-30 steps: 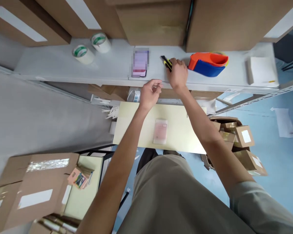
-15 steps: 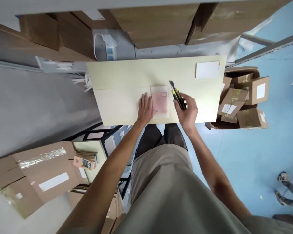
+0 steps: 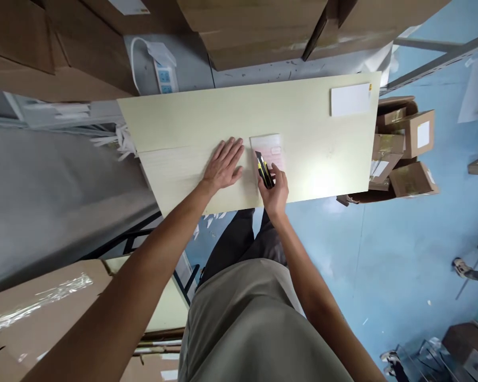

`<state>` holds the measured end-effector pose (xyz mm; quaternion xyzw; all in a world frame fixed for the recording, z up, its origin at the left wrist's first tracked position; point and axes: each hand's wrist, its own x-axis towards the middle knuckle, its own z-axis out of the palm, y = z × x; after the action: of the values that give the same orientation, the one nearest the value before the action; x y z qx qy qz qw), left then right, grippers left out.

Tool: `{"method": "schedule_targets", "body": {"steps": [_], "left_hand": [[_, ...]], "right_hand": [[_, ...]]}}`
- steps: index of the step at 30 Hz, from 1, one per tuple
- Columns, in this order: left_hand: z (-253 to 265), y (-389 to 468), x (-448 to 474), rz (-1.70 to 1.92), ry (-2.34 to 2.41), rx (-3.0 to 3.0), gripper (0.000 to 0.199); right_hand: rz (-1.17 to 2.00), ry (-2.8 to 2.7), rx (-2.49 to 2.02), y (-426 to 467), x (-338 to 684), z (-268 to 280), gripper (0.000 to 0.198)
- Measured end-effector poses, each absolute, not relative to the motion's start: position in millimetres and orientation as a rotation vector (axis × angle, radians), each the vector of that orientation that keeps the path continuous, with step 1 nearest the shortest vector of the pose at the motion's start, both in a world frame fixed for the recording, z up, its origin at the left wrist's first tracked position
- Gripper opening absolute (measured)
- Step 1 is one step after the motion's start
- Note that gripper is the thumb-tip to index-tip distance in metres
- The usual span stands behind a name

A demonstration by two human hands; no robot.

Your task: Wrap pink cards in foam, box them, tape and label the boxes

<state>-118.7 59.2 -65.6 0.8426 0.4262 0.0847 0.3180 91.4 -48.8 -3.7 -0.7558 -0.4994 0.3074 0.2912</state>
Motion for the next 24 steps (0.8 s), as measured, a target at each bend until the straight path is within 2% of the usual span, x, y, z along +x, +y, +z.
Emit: {"method": "schedule_targets", "body": {"steps": [11,18,24], "left_hand": [[-73,54,-117,0.372,1.120,2.155,0.077],[-73,53,-117,0.406,1.123,2.123,0.075],[-75,55,-118,0.380,1.124,2.123,0.076]], "right_hand": [[0.730,-1.749,-2.223,7,66,-28,0.054],[0.670,-1.950,-2.194,16,66,-15,0.056],[0.773,-2.093,-2.271,6,69,12,0.057]]}}
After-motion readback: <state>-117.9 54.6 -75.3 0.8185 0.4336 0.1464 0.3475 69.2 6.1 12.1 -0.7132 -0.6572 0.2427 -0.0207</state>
